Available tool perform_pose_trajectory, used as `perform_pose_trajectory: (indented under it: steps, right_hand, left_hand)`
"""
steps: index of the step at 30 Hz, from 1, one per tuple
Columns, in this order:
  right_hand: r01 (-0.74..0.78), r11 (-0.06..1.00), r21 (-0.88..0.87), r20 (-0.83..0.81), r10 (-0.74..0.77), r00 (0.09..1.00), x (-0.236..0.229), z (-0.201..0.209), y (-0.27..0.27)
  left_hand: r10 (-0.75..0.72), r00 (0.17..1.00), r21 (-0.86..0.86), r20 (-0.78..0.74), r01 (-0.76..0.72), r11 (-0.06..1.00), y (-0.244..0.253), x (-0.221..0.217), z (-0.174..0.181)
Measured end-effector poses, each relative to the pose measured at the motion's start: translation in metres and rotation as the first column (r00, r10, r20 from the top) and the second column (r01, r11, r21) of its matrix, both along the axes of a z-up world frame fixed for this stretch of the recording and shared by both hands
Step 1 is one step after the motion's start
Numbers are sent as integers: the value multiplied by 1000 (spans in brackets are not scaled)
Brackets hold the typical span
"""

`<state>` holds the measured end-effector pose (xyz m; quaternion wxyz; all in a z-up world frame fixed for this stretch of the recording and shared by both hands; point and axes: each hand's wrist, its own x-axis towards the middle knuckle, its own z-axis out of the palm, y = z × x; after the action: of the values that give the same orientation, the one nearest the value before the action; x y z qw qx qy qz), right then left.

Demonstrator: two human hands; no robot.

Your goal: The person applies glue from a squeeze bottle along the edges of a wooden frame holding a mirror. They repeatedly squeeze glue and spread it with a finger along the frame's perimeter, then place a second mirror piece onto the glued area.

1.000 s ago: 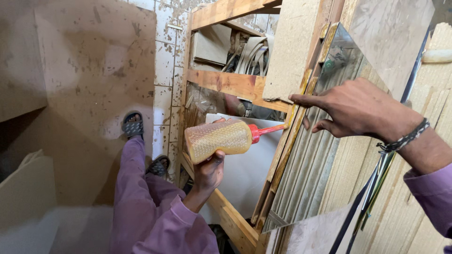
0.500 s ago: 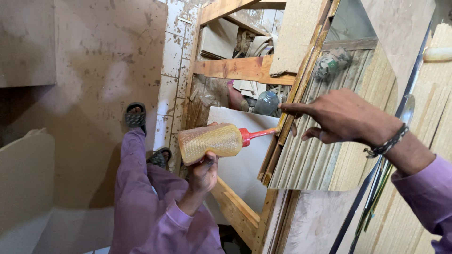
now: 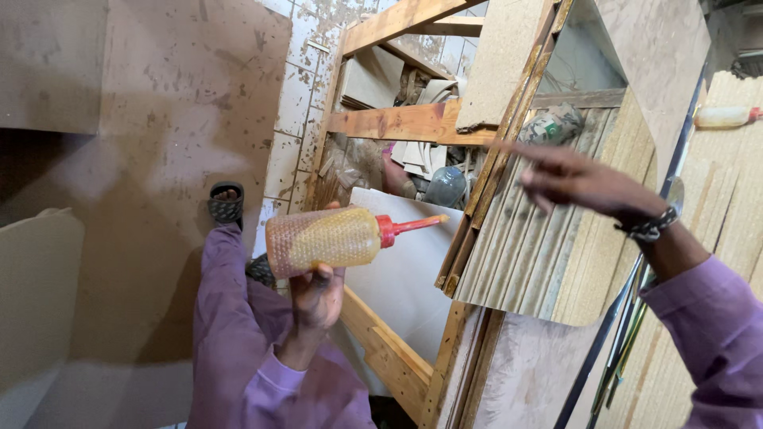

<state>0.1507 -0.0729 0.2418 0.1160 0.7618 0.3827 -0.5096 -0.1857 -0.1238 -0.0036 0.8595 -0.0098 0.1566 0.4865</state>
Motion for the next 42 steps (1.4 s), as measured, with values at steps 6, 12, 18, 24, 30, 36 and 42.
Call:
perform_pose_trajectory:
  steps: [6, 12, 18, 24, 30, 36, 42]
  right_hand:
    - [-571, 821, 12, 600, 451, 660, 45, -21, 8]
    - [-942, 313, -122, 752, 649, 119, 76, -1, -4]
    - [-798, 600, -49, 754, 546, 364, 62, -15, 12]
    - [-768, 636, 74, 476, 654, 588, 26, -16, -12]
    - [-507, 859, -74, 428, 487, 761, 29, 1, 68]
    - [-551, 568, -611, 311, 813, 493, 11, -28, 120]
    - [-456, 653, -604, -38, 548, 836, -24, -22, 105]
  left_hand:
    - [-9, 999, 49, 42, 6, 999, 24, 30, 8]
    - [14, 1000, 32, 0, -14, 999, 30, 52, 12]
    - [-24, 999, -54, 45, 26, 998, 20, 71, 12]
    - [-38, 999, -143, -16, 35, 989, 2, 66, -1]
    - [-72, 996, -307, -53, 53, 950, -2, 59, -11]
    - [-135, 987, -358, -91, 94, 929, 4, 57, -21]
    - [-105, 981, -341, -161, 45, 939, 32, 56, -15]
